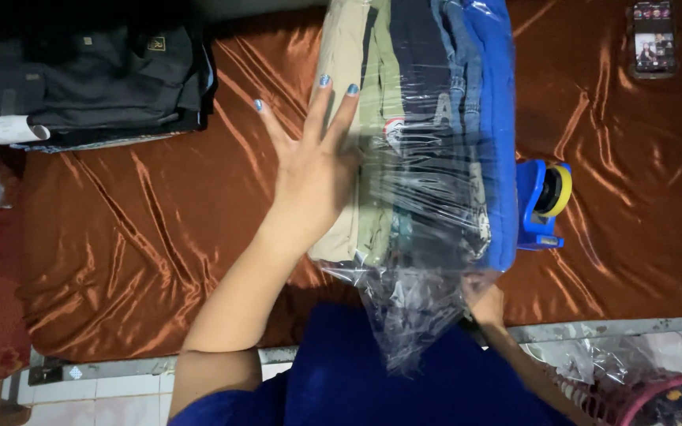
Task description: The recorder is wrapping a stack of folded clothes in plastic film and securing it with tape and a paper label.
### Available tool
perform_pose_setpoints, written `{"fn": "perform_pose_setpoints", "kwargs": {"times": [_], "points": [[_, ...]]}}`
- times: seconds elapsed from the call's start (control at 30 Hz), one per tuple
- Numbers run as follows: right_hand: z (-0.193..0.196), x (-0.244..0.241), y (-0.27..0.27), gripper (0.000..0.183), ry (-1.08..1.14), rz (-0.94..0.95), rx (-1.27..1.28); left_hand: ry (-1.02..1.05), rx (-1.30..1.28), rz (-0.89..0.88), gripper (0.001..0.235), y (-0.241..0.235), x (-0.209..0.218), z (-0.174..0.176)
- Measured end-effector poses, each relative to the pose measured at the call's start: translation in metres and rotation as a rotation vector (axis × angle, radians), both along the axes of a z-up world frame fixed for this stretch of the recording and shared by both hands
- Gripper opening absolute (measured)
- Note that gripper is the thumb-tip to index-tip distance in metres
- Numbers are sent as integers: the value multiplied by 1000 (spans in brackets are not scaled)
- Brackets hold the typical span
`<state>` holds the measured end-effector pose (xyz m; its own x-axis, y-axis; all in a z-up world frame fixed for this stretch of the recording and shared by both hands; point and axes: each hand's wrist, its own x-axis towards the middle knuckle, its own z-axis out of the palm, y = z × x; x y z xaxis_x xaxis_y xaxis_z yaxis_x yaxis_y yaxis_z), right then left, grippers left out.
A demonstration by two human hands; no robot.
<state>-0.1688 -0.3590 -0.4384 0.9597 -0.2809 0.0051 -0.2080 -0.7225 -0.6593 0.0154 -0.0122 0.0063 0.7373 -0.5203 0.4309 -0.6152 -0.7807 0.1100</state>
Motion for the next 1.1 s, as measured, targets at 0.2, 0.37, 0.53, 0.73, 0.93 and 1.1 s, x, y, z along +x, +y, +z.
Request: {"fn": "perform_pose_setpoints", "kwargs": {"times": [0.2, 0.37, 0.53, 0.73, 0.93, 1.1], "points": [[-29, -3, -10, 37, 275, -127, 10, -131, 51, 6, 13, 8, 0, -23], [-49, -13, -20, 39, 220, -166, 178, -172, -174, 11, 11, 24, -14, -38], [-12, 0, -16, 43, 133, -216, 113, -100, -327, 96, 16, 33, -20, -43], [191, 70, 44, 32, -355, -2, -86, -86, -455, 151, 17, 27, -23, -46], [234, 80, 60, 51, -635, 130, 5, -99, -534, 171, 15, 26, -34, -44], [207, 75, 34, 46, -607, 74, -63, -108, -569, 155, 17, 24, -54, -43]]}}
